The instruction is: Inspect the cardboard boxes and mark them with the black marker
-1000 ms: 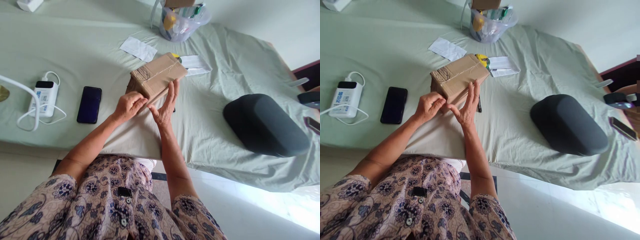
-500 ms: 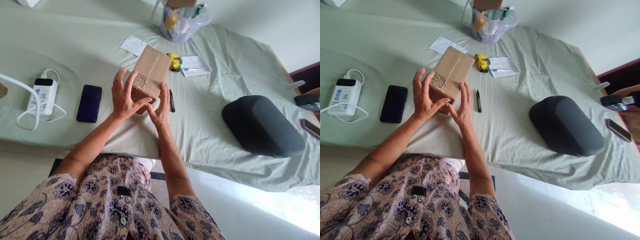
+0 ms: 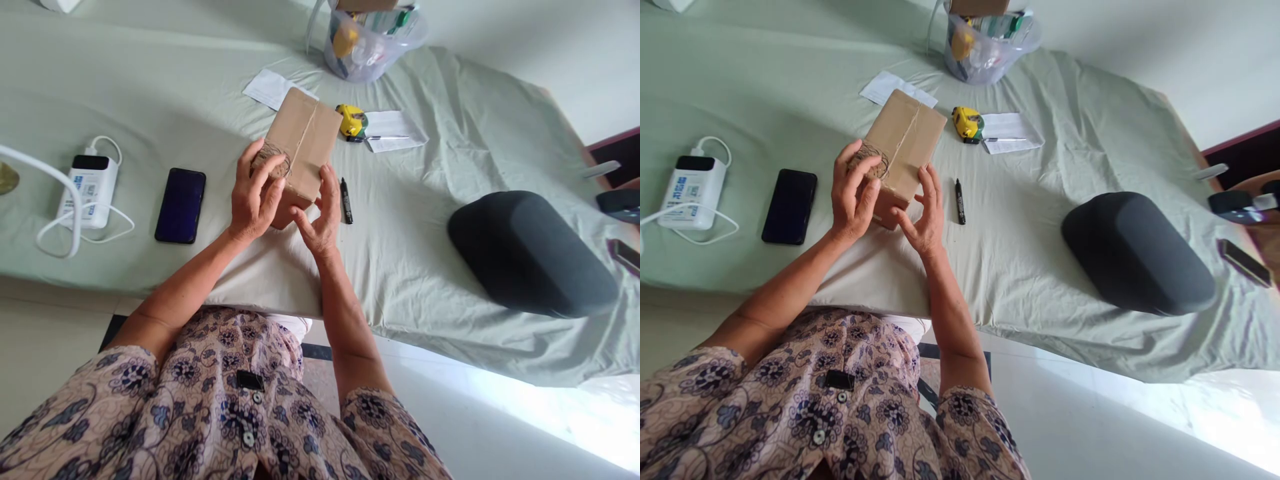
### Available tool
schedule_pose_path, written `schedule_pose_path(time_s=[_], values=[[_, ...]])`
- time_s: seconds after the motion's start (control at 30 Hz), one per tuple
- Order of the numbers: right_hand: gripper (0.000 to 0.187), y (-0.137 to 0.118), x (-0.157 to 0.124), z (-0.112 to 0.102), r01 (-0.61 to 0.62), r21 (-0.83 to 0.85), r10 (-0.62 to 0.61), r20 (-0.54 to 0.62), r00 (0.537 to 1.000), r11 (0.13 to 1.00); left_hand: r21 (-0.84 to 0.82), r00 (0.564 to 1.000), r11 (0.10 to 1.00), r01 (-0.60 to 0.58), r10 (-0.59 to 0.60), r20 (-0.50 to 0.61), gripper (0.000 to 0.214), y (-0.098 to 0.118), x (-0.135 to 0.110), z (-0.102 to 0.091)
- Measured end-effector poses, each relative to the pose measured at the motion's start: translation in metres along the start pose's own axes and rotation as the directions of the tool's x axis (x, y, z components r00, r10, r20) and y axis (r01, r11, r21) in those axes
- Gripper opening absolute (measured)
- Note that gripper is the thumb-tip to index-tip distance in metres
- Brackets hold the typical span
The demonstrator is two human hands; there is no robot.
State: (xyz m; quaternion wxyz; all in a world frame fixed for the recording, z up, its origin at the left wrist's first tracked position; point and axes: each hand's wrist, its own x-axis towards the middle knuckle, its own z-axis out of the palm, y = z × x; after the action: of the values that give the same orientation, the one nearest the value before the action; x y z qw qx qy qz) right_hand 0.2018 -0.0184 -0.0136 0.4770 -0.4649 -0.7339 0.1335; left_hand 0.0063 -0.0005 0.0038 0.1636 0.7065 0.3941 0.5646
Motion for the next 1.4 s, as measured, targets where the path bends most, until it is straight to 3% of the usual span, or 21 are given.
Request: schedule_pose_path(time_s=[0.13, 0.23, 0.33, 0.47, 0.67, 0.87, 1.03, 1.2, 1.4], values=[[0.084, 0.009, 0.001, 0.001, 0.01, 0.106, -0.001, -0.091, 0.996, 0.994, -0.068, 0.997, 0.996, -0.061, 0.057, -0.054, 0.058, -0.006, 0.0, 0.007], [0.076, 0.013, 0.002, 0.0, -0.002, 0.187, 0.029, -0.14, 0.99, 0.982, -0.117, 0.999, 0.993, -0.016, 0.013, -0.03, 0.067, -0.007, -0.001, 0.012], [0.071, 0.013, 0.002, 0.0, -0.021, 0.221, 0.055, -0.147, 0.988, 0.975, -0.146, 1.0, 0.989, 0.0, 0.003, 0.02, 0.071, -0.004, -0.001, 0.013], [0.061, 0.013, 0.001, 0.001, 0.018, 0.217, 0.02, -0.171, 0.985, 0.976, -0.188, 1.0, 0.982, 0.004, -0.003, 0.004, 0.069, -0.003, 0.001, 0.013], [0.041, 0.015, 0.003, 0.003, 0.066, 0.257, -0.021, -0.175, 0.984, 0.964, -0.185, 0.998, 0.982, 0.042, -0.035, 0.043, 0.064, -0.016, 0.003, 0.018], [0.034, 0.026, 0.001, 0.013, -0.081, 0.317, 0.139, -0.163, 0.977, 0.945, -0.144, 0.979, 0.971, 0.193, -0.181, 0.09, 0.076, -0.041, -0.009, 0.027], [0.041, 0.042, -0.001, 0.023, -0.169, 0.352, 0.262, -0.239, 0.935, 0.921, -0.067, 0.948, 0.953, 0.295, -0.283, 0.147, 0.076, -0.049, -0.012, 0.027], [0.06, 0.045, 0.0, 0.025, -0.223, 0.405, 0.324, -0.201, 0.924, 0.887, 0.014, 0.954, 0.969, 0.246, -0.244, 0.171, 0.082, -0.04, -0.009, 0.021], [0.064, 0.042, 0.001, 0.013, -0.285, 0.371, 0.392, -0.255, 0.884, 0.884, -0.083, 0.949, 0.966, 0.246, -0.223, 0.222, 0.073, -0.031, -0.009, 0.018]])
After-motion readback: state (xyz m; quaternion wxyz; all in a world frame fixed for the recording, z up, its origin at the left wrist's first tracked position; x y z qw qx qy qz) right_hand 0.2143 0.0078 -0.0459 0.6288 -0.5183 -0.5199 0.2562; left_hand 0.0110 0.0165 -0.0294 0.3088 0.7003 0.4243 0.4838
